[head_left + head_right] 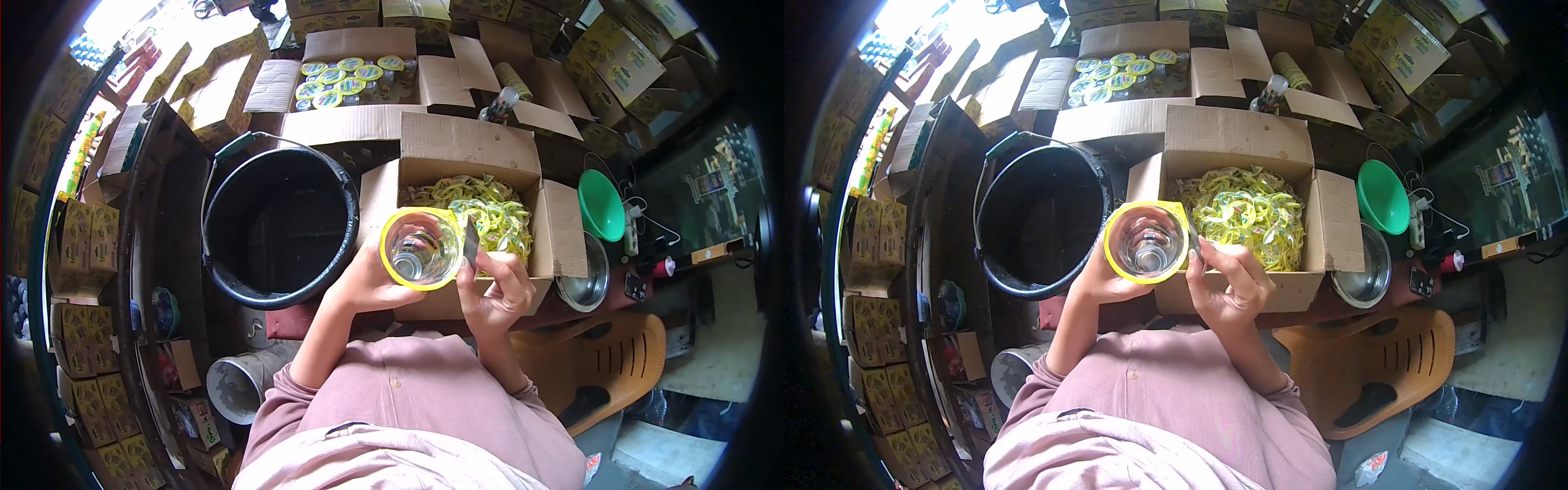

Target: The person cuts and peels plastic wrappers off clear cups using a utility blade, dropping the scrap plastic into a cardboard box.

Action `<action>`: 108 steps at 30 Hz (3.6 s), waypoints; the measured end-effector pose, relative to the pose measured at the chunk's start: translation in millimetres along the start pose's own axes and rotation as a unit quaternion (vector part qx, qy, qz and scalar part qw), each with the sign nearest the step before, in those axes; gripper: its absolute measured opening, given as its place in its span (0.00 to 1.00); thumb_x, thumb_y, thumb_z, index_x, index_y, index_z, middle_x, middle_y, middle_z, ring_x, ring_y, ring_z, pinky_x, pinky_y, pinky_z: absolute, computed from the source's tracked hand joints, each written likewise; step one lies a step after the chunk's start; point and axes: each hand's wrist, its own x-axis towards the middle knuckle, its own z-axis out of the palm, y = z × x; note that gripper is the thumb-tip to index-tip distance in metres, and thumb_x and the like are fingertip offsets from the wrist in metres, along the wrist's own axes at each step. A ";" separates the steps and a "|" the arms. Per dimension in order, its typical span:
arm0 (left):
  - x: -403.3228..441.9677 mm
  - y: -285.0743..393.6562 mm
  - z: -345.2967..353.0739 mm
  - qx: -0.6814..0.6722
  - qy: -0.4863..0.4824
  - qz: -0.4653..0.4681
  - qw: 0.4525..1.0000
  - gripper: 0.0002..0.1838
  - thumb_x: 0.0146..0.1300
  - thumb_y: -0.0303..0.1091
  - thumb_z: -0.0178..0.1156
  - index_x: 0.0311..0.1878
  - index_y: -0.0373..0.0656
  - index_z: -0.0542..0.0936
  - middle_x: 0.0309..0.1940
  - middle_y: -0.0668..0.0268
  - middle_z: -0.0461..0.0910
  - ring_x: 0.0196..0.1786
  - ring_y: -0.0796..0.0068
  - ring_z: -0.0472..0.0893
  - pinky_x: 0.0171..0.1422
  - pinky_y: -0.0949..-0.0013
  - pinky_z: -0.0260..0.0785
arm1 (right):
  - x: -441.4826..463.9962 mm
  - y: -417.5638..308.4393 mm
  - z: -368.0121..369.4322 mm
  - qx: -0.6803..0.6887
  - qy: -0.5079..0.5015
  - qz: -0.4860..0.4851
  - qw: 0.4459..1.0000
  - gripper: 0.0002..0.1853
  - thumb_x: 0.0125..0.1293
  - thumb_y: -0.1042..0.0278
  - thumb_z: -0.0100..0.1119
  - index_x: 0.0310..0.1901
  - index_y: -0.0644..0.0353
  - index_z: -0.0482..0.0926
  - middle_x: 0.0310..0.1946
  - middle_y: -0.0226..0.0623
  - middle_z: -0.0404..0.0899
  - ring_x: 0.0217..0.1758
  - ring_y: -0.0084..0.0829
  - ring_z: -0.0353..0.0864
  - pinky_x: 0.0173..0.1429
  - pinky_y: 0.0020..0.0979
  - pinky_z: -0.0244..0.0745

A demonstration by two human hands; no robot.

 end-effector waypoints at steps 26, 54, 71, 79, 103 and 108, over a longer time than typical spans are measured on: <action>-2.4 -2.6 -0.7 -0.086 0.000 0.024 0.996 0.39 0.39 0.28 0.68 0.57 0.36 0.62 0.50 0.60 0.68 0.52 0.72 0.70 0.57 0.70 0.63 | 0.7 -17.3 2.9 0.023 0.019 -0.070 0.997 0.14 0.42 0.85 0.62 0.34 0.65 0.79 0.21 0.33 0.74 0.22 0.25 0.76 0.27 0.23 0.73; -1.2 13.9 -9.7 0.111 -0.011 0.069 0.991 0.40 0.33 0.34 0.70 0.54 0.35 0.65 0.46 0.59 0.71 0.49 0.71 0.73 0.56 0.69 0.64 | -0.1 -12.3 -1.7 -0.086 -0.009 -0.104 0.991 0.13 0.42 0.85 0.63 0.34 0.62 0.82 0.20 0.29 0.71 0.23 0.24 0.74 0.28 0.23 0.72; 1.3 30.4 -7.0 0.196 -0.019 0.112 0.974 0.34 0.35 0.33 0.71 0.49 0.36 0.68 0.44 0.56 0.70 0.48 0.59 0.72 0.53 0.66 0.65 | 9.5 -11.1 -12.1 -0.158 -0.044 -0.204 0.965 0.13 0.39 0.82 0.66 0.32 0.60 0.83 0.22 0.27 0.70 0.27 0.25 0.73 0.29 0.23 0.71; 1.2 33.9 -6.8 0.213 -0.020 0.107 0.971 0.34 0.35 0.33 0.71 0.49 0.36 0.68 0.44 0.56 0.70 0.49 0.58 0.72 0.53 0.65 0.65 | 8.7 -11.7 -12.4 -0.159 -0.042 -0.206 0.965 0.13 0.40 0.83 0.65 0.31 0.59 0.83 0.22 0.27 0.71 0.27 0.25 0.74 0.30 0.23 0.72; 1.5 29.8 -5.9 0.133 -0.007 0.083 0.988 0.34 0.32 0.34 0.71 0.48 0.36 0.71 0.43 0.58 0.74 0.47 0.65 0.73 0.55 0.64 0.64 | 12.4 -10.6 -0.8 -0.047 -0.015 -0.097 0.994 0.15 0.41 0.87 0.62 0.34 0.61 0.82 0.22 0.32 0.75 0.26 0.27 0.76 0.31 0.24 0.73; -2.0 18.3 -9.3 0.129 -0.014 0.075 0.989 0.36 0.32 0.34 0.70 0.50 0.36 0.70 0.45 0.59 0.73 0.49 0.68 0.73 0.57 0.67 0.62 | 9.5 -11.9 -0.3 0.014 -0.011 -0.022 1.000 0.13 0.43 0.85 0.62 0.33 0.63 0.82 0.23 0.34 0.76 0.26 0.25 0.76 0.31 0.23 0.72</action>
